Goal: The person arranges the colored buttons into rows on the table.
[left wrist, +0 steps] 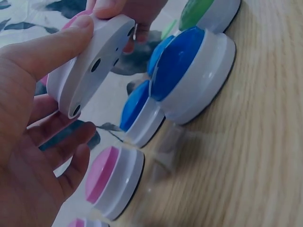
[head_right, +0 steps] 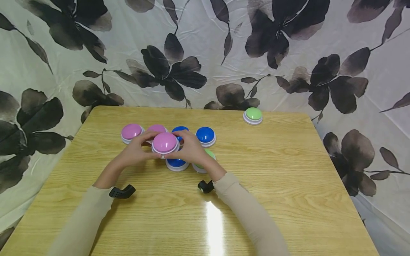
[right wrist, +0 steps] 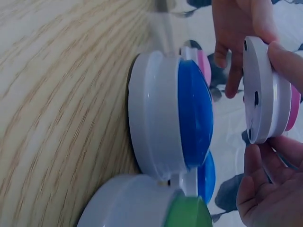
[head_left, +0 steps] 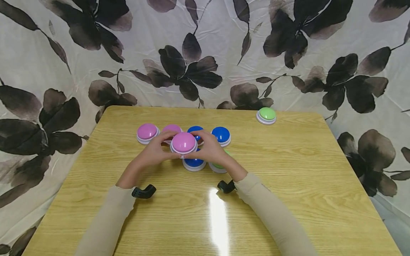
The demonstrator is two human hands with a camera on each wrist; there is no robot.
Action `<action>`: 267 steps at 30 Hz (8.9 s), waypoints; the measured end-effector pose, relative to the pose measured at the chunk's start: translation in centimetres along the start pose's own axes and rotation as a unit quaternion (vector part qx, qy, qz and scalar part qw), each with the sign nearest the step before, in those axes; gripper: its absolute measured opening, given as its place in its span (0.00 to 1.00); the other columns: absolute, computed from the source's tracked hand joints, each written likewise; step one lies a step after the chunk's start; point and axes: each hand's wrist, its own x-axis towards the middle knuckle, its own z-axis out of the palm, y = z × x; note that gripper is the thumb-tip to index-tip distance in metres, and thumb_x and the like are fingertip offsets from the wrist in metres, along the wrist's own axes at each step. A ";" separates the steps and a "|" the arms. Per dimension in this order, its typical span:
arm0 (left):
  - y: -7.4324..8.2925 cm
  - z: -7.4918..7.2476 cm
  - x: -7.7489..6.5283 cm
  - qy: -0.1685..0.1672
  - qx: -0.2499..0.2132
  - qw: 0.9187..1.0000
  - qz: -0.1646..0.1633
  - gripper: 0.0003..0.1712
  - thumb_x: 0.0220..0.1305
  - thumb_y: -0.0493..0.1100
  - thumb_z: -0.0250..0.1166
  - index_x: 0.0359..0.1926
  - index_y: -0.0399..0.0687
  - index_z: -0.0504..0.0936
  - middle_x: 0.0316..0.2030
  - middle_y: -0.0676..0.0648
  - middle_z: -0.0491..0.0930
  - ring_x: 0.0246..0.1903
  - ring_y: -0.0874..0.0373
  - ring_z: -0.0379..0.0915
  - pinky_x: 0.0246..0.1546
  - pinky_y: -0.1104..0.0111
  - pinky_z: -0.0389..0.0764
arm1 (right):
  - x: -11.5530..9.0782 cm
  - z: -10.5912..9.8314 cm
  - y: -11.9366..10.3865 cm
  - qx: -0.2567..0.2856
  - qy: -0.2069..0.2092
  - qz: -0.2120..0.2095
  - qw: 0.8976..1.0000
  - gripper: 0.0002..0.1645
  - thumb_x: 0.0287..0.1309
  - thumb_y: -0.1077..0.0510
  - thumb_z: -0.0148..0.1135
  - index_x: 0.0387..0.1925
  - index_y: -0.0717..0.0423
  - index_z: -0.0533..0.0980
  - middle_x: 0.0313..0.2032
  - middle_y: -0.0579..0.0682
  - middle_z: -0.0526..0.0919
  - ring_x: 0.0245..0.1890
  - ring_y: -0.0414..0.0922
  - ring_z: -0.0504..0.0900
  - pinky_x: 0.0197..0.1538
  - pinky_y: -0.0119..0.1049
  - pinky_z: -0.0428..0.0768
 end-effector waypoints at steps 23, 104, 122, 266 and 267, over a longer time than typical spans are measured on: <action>-3.6 -2.0 -2.4 0.016 0.059 0.998 0.017 0.47 0.44 0.44 0.81 0.66 0.43 0.70 0.60 0.44 0.71 0.58 0.48 0.66 0.53 0.47 0.71 | 2.1 3.2 -0.8 -0.099 -0.016 -0.039 0.994 0.45 0.39 0.34 0.77 0.58 0.49 0.76 0.48 0.41 0.80 0.49 0.39 0.76 0.49 0.33 0.76; -7.2 -1.9 -2.9 -0.038 0.060 0.997 -0.024 0.48 0.41 0.50 0.82 0.63 0.43 0.72 0.58 0.46 0.74 0.61 0.53 0.66 0.64 0.57 0.64 | 3.5 5.8 -0.2 -0.184 -0.076 0.006 0.980 0.41 0.37 0.32 0.76 0.54 0.44 0.79 0.41 0.38 0.83 0.41 0.36 0.78 0.45 0.35 0.75; -6.2 -2.0 -2.9 -0.044 0.052 0.997 -0.036 0.49 0.40 0.45 0.83 0.63 0.38 0.70 0.59 0.41 0.73 0.61 0.47 0.66 0.64 0.53 0.62 | 4.2 2.3 -0.7 -0.103 -0.109 0.035 0.988 0.36 0.52 0.39 0.71 0.58 0.54 0.77 0.50 0.49 0.82 0.48 0.45 0.78 0.49 0.38 0.78; 2.1 6.1 6.7 -0.086 0.002 0.995 0.046 0.18 0.69 0.41 0.60 0.57 0.42 0.79 0.50 0.47 0.80 0.50 0.59 0.73 0.53 0.60 0.74 | -4.7 -18.8 18.9 -0.001 0.236 0.290 0.927 0.56 0.45 0.43 0.77 0.68 0.66 0.63 0.64 0.64 0.67 0.65 0.58 0.63 0.66 0.51 0.61; 2.2 6.2 6.8 -0.086 0.002 0.995 0.048 0.18 0.69 0.41 0.60 0.57 0.42 0.78 0.50 0.47 0.80 0.50 0.59 0.73 0.53 0.60 0.74 | -4.9 -18.8 18.9 -0.008 0.234 0.289 0.928 0.56 0.45 0.43 0.77 0.68 0.66 0.63 0.64 0.64 0.67 0.65 0.58 0.63 0.66 0.51 0.61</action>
